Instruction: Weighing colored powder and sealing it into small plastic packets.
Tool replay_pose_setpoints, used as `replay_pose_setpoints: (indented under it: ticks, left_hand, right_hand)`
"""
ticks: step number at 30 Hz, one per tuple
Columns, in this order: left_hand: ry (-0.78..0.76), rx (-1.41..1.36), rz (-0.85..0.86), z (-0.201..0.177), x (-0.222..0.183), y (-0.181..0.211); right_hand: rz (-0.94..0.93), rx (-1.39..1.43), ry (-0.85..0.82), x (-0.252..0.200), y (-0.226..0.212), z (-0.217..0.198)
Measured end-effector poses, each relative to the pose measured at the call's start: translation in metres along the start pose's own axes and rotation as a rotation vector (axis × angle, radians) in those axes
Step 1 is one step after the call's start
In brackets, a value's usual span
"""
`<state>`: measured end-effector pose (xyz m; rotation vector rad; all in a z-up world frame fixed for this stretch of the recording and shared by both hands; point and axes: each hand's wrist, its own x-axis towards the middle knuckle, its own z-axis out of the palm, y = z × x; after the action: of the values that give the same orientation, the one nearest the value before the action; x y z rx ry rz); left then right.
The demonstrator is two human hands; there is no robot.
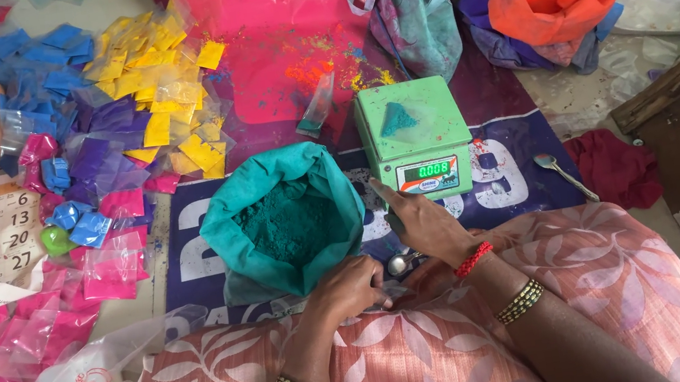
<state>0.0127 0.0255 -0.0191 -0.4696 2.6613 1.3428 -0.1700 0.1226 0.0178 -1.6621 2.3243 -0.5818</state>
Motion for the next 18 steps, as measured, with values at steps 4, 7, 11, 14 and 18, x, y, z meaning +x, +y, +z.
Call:
replay_pose_setpoints:
  ticks: [4, 7, 11, 14, 18]
  left_hand:
    - [-0.007, 0.01, -0.013, -0.001, 0.0, 0.002]
    - [0.0, -0.002, -0.014, -0.001, -0.002, 0.002]
    - [-0.006, -0.011, -0.043, 0.0, -0.001, 0.004]
    - [0.005, 0.0, -0.036, 0.002, 0.0, 0.005]
    - [0.072, 0.003, -0.008, 0.001, -0.002, 0.004]
  right_hand:
    - [-0.148, 0.022, 0.158, 0.001, 0.018, 0.0]
    - [0.182, 0.076, 0.269, 0.013, 0.052, -0.008]
    - [0.204, 0.155, 0.691, 0.03, 0.094, -0.035]
    - [0.273, 0.157, 0.724, 0.051, 0.103, -0.046]
    - [0.416, 0.422, 0.576, 0.089, 0.137, -0.031]
